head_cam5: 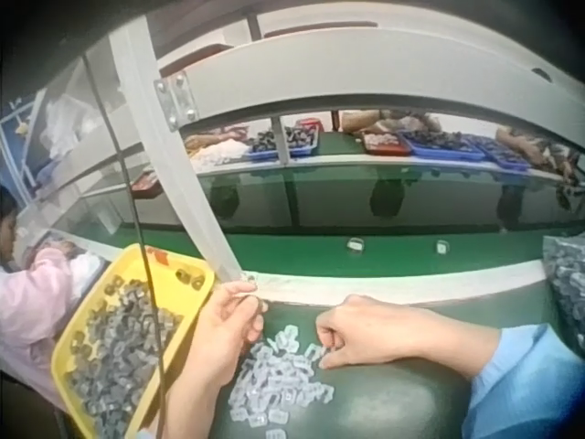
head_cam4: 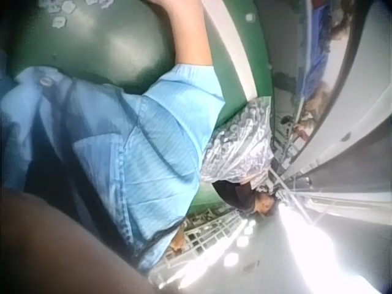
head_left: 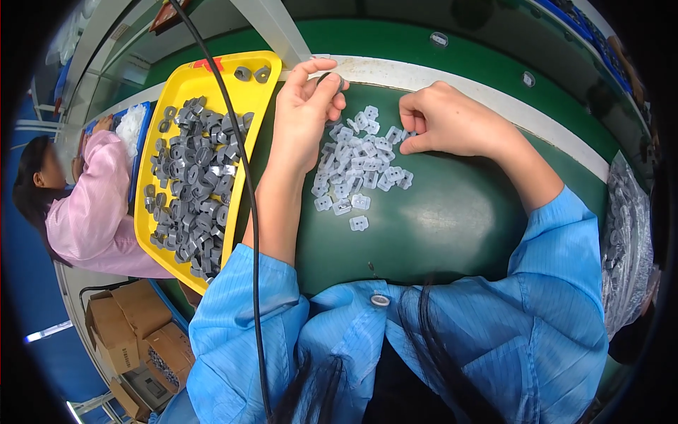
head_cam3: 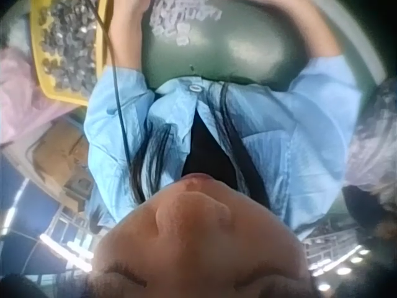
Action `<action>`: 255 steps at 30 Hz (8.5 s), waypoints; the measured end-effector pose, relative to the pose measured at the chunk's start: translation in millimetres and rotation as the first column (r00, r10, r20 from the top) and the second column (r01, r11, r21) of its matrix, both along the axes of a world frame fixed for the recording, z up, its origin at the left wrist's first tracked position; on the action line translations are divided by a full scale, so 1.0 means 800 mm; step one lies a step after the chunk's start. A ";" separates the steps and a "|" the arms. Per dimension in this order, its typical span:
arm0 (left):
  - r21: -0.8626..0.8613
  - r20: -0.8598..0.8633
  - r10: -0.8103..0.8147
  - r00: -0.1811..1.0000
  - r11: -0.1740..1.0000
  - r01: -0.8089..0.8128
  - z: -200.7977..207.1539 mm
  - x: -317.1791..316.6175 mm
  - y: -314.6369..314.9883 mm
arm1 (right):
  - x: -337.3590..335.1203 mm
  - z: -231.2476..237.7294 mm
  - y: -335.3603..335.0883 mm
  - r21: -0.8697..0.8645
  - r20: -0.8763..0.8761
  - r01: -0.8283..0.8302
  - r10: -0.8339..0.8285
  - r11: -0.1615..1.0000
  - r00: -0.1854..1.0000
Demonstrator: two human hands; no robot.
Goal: The person assembles components by picking up circular plastic pieces and small white parts, fitting them together by hand, and placing the assembled units onto a conveyor track.
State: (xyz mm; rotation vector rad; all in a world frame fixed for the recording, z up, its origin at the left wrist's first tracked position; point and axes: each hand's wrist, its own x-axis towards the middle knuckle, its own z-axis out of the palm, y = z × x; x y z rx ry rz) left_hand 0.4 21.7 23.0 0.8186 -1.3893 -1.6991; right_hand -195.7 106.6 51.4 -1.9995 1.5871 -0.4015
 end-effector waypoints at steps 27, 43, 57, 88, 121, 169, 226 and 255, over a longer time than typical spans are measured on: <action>-0.682 0.117 0.381 0.917 0.703 -0.204 -0.005 -0.026 0.029 | 0.042 -0.016 -0.037 -0.491 0.438 0.373 -0.147 0.787 0.887; -0.917 0.072 0.512 0.856 0.371 -0.146 -0.003 -0.027 0.031 | 0.017 -0.028 -0.053 0.296 0.879 0.030 -0.285 0.955 0.382; -0.978 0.204 0.465 0.861 0.057 0.202 0.016 0.000 0.017 | 0.015 0.015 -0.037 -0.099 0.360 0.111 -0.068 0.989 0.930; -0.613 0.661 0.315 0.681 0.749 0.249 0.024 0.040 0.017 | -0.111 -0.076 -0.108 -0.362 0.292 0.615 -0.542 0.700 0.788; 0.184 -0.115 -0.029 0.993 0.982 0.050 -0.003 -0.010 0.017 | 0.022 -0.004 -0.052 -0.336 0.368 0.231 -0.098 0.913 0.925; 0.103 -0.292 0.085 0.953 0.993 -0.057 0.000 -0.016 0.021 | 0.001 -0.025 -0.064 0.220 0.932 0.009 -0.213 0.975 0.293; 0.191 -0.263 0.021 0.965 0.981 0.030 0.002 -0.008 0.025 | 0.022 -0.018 -0.045 -0.150 0.621 0.206 -0.070 0.967 0.781; 0.025 -0.073 -0.021 0.997 0.999 0.023 0.015 -0.009 0.031 | 0.016 0.013 -0.032 -0.091 0.453 0.092 -0.041 0.992 0.890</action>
